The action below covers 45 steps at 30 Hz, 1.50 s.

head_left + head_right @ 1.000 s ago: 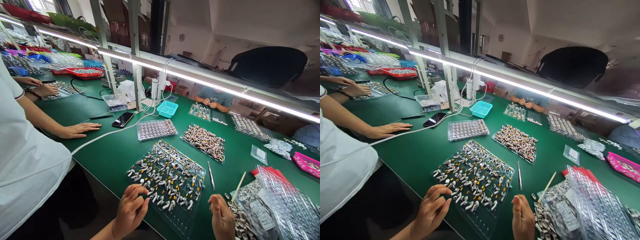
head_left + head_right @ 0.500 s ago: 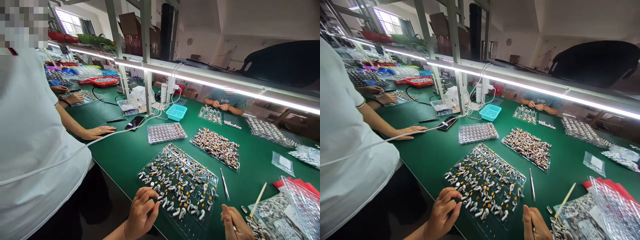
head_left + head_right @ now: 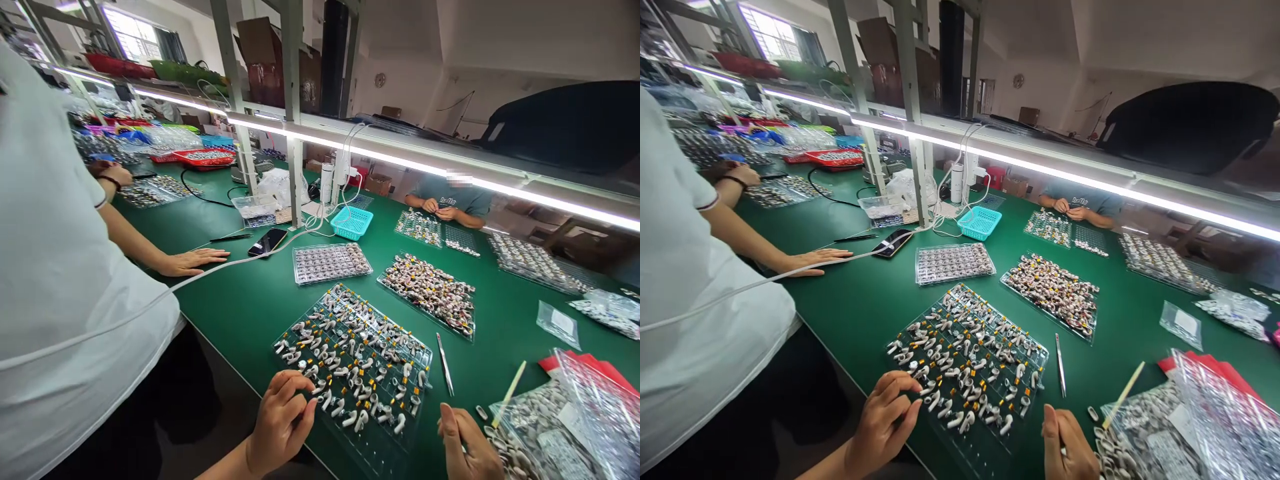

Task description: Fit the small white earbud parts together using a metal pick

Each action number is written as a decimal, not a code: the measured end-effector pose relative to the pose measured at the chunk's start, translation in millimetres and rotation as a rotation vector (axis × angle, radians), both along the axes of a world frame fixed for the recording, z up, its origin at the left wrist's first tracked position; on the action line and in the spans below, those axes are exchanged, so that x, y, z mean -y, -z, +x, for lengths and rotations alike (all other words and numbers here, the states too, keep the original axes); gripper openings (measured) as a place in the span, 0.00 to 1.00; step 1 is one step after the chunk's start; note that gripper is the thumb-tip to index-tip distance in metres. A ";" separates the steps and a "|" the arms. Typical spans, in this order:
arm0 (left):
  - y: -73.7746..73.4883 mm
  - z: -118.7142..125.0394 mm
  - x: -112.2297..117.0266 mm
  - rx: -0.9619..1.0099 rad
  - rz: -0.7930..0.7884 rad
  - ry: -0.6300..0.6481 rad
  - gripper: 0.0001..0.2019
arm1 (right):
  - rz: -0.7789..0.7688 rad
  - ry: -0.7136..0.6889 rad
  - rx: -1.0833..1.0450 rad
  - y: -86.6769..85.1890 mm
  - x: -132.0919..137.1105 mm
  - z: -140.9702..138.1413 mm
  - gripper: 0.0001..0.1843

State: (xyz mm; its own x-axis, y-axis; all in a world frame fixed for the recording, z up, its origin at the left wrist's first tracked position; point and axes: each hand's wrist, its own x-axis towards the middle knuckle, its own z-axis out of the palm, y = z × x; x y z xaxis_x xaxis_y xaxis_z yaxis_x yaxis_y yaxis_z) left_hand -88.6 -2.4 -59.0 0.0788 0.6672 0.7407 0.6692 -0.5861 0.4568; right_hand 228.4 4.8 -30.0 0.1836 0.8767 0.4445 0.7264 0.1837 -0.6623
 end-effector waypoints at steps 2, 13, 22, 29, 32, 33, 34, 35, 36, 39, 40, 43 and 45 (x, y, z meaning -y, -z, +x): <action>-1.2 -0.4 0.3 0.000 -0.002 0.012 0.11 | -0.005 -0.026 0.010 -1.1 -0.3 1.3 0.25; 0.3 -0.6 -0.9 -0.011 -0.010 0.018 0.12 | -0.017 -0.076 0.094 2.6 -0.4 9.1 0.22; 0.4 0.1 -1.9 -0.003 -0.005 0.023 0.12 | -0.005 -0.076 0.089 1.0 0.0 8.0 0.22; 1.1 -0.6 -1.4 -0.011 -0.002 0.020 0.12 | 0.025 -0.066 0.088 1.1 0.2 7.4 0.22; 0.2 -0.8 -0.8 -0.015 0.004 0.019 0.11 | 0.034 -0.067 0.099 0.4 0.3 8.1 0.22; -0.1 -0.9 -0.6 -0.014 0.004 0.017 0.11 | 0.029 -0.067 0.100 0.4 0.4 8.3 0.22; -0.4 -1.0 -0.3 -0.013 0.001 0.016 0.12 | 0.024 -0.066 0.101 0.6 0.6 8.5 0.22; -0.6 -1.0 -0.2 -0.013 -0.002 0.016 0.12 | 0.020 -0.063 0.101 0.9 0.8 8.7 0.22; -0.9 -1.0 -0.1 -0.013 -0.005 0.016 0.12 | 0.016 -0.059 0.101 1.4 0.9 9.0 0.22; -1.4 -1.0 -0.6 -0.015 -0.008 0.017 0.11 | 0.010 -0.047 0.100 2.8 0.9 9.9 0.22; -1.5 -0.9 -1.0 -0.016 -0.006 0.017 0.11 | 0.009 -0.047 0.101 2.9 0.7 10.3 0.22; -1.7 -0.7 -2.0 -0.010 -0.004 0.019 0.12 | 0.015 -0.049 0.110 1.8 -0.1 10.3 0.23; -1.5 -0.7 -2.1 -0.007 -0.001 0.020 0.11 | 0.024 -0.050 0.106 0.0 -0.2 8.9 0.24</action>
State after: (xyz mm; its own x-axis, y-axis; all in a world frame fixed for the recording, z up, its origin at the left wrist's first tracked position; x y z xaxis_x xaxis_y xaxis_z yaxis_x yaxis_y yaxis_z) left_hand -89.3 -0.3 -57.6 0.0979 0.6665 0.7390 0.6606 -0.5989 0.4527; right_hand 237.3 5.0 -30.0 0.0913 0.8724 0.4802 0.7816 0.2360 -0.5774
